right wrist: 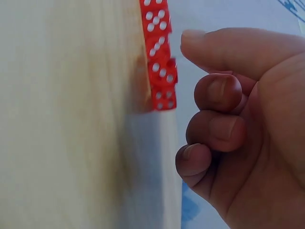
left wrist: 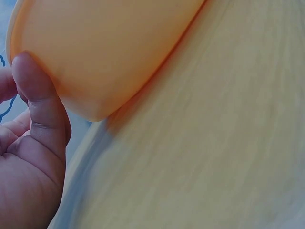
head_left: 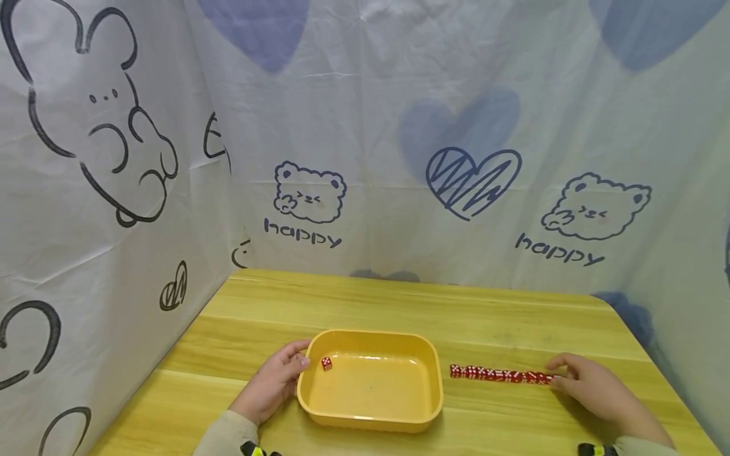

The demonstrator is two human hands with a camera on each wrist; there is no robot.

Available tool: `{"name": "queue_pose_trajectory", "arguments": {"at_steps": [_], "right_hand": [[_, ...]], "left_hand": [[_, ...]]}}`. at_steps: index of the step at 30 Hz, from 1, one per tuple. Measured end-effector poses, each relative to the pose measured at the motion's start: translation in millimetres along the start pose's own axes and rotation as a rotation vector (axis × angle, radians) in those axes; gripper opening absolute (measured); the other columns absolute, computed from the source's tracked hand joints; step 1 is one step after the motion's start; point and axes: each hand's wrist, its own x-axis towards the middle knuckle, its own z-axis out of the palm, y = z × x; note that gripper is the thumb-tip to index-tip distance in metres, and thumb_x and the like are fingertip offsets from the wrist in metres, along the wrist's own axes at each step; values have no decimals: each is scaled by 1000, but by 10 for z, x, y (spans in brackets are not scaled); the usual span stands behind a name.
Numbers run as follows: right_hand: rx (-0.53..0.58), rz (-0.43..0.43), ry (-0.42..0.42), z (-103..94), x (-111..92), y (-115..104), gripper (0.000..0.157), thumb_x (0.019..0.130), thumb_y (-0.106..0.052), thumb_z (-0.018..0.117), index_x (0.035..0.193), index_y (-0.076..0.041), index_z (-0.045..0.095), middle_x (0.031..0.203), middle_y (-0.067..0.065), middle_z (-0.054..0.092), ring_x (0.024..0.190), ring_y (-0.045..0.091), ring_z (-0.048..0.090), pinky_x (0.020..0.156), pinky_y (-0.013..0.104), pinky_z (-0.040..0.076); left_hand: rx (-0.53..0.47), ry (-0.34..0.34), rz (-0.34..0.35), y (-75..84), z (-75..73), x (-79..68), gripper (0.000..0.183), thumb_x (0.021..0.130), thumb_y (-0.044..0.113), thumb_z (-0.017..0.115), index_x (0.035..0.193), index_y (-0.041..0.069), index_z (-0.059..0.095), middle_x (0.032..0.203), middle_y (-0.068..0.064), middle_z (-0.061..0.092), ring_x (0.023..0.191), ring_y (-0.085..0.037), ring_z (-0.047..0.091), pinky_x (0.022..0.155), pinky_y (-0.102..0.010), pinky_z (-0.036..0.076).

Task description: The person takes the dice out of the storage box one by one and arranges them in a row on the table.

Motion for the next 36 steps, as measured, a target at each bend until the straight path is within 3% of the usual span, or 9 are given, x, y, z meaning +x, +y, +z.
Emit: {"name": "queue_pose_trajectory", "arguments": {"at_steps": [16, 36], "right_hand": [[-35, -103, 50, 156, 30, -568, 26, 95, -17, 68, 120, -11, 68, 71, 1, 50, 61, 17, 45, 55, 30, 37], [-85, -338, 3, 459, 95, -1384, 20, 97, -26, 70, 116, -22, 69, 69, -7, 49, 59, 8, 44, 54, 26, 40]], "left_hand": [[0, 4, -1, -3, 2, 6, 56, 105, 15, 55, 154, -1, 32, 109, -16, 55, 92, -23, 62, 75, -35, 59], [2, -3, 7, -1, 6, 4, 56, 106, 17, 55, 153, -1, 32, 106, -14, 53, 92, -23, 62, 76, -35, 59]]}}
